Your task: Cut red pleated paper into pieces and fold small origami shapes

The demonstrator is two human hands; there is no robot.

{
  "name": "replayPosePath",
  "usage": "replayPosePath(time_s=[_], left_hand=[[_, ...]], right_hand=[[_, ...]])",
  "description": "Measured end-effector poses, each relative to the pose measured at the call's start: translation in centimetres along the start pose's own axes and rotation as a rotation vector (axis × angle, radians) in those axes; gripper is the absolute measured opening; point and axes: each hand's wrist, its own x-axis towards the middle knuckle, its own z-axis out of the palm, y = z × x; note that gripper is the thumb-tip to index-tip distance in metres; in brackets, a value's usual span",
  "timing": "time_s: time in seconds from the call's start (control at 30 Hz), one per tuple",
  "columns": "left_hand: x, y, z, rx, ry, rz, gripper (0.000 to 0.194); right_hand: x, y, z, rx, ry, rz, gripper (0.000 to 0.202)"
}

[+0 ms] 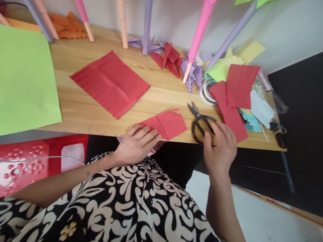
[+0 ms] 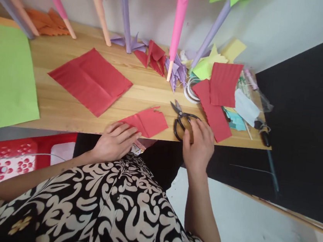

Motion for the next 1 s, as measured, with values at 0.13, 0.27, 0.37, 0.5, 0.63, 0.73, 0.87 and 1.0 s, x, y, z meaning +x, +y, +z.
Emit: replayPosePath(time_s=[0.13,0.27,0.37,0.5,0.63,0.73,0.87,1.0], left_hand=[[-0.2,0.0,-0.1,-0.027,0.034,-0.006,0.028],[-0.7,-0.1,-0.1,-0.057,0.091,-0.036,0.021],[-0.4,0.1,0.1,-0.059,0.115,-0.056,0.016],[0.2,0.4,0.4,-0.049,0.143,-0.077,0.014],[0.4,0.6,0.6,-0.064,0.180,-0.101,0.014],[0.2,0.7,0.8,-0.082,0.193,-0.102,0.013],[-0.1,0.9,1.1,-0.084,0.214,-0.110,0.011],[0.0,1.0,1.2,-0.083,0.202,-0.122,0.010]], right_hand=[[1.6,0.2,0.9,-0.015,-0.252,0.017,0.038],[2.1,-0.6,0.3,0.003,-0.304,0.082,0.035],[1.8,-1.0,-1.2,0.063,-0.311,0.232,0.047],[-0.8,-1.6,-3.7,0.519,-0.324,0.509,0.064],[-4.8,-3.4,-5.4,1.015,-0.552,0.652,0.066],[-7.1,-5.1,-6.0,1.093,-0.734,0.787,0.064],[-8.1,-6.6,-5.9,1.114,-0.883,0.885,0.065],[-7.7,-7.2,-5.4,1.200,-0.933,0.832,0.068]])
